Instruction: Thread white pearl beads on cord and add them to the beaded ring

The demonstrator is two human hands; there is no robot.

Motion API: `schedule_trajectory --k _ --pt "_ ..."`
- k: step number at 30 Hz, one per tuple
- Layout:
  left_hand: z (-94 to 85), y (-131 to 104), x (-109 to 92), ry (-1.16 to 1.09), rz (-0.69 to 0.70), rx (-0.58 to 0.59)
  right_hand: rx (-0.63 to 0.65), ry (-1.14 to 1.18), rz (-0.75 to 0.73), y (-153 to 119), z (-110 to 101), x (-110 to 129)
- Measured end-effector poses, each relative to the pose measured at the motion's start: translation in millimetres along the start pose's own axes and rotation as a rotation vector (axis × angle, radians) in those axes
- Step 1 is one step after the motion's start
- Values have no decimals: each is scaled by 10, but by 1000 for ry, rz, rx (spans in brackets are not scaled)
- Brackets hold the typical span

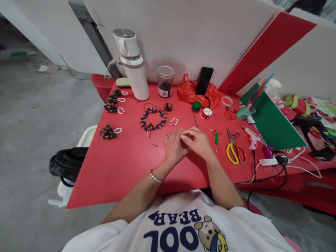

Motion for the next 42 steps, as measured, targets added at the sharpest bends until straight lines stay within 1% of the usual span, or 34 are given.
schedule_trajectory --k 3,6,8,10,13,15,16,18,19,21,23,26,32,35,36,38,40,42 --pt "-4 -4 9 -34 10 -26 20 -42 29 3 31 -15" --pt "-3 -2 12 -35 11 -29 24 -59 34 -11 38 18" --pt "-6 -4 14 -34 3 -28 25 -49 30 -24 9 25" --pt "-14 -7 11 -39 -1 -28 0 -50 39 -35 -77 -23" --pt "-28 -10 -4 -46 5 -20 -118 -141 112 -60 -310 -237" --pt "-36 -9 -15 -44 4 -13 -169 -272 235 -79 -441 -457" --pt "-40 -8 -17 -42 -1 -12 -154 -330 294 -82 -467 -569" --pt "-42 -5 -20 -38 -6 -9 -99 -389 367 -82 -453 -756" --pt "-41 -4 -21 -36 -5 -8 -71 -397 379 -79 -421 -821" --pt "-34 -3 -20 -32 -3 -6 -34 -405 385 -72 -343 -898" --pt "-27 -3 -13 -32 -7 -6 -15 -425 392 -65 -277 -925" --pt "-21 -4 -7 -35 -14 -5 -12 -462 407 -59 -240 -929" --pt "-25 -1 -11 -46 -15 3 -7 -502 404 -56 -235 -951" --pt "-28 -3 -9 -43 -12 -5 -22 -476 402 -56 -239 -921" --pt "-26 -4 -8 -42 -11 -9 -36 -428 385 -57 -242 -879" --pt "-17 -4 -4 -40 -6 -8 -72 -273 296 -58 -242 -723" --pt "-7 -4 0 -43 3 -7 -94 -105 154 -56 -227 -479" --pt "-5 -5 4 -46 7 -16 -61 -26 76 -49 -181 -241"
Point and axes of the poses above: each hand's wrist, its own y-axis towards the middle knuckle, its own z-axis out of the palm, x = y × z, the point moved 6 cm from there along y, towards the middle knuckle, and after that the axes turned 15 degrees about x, right-handed, at the moved point
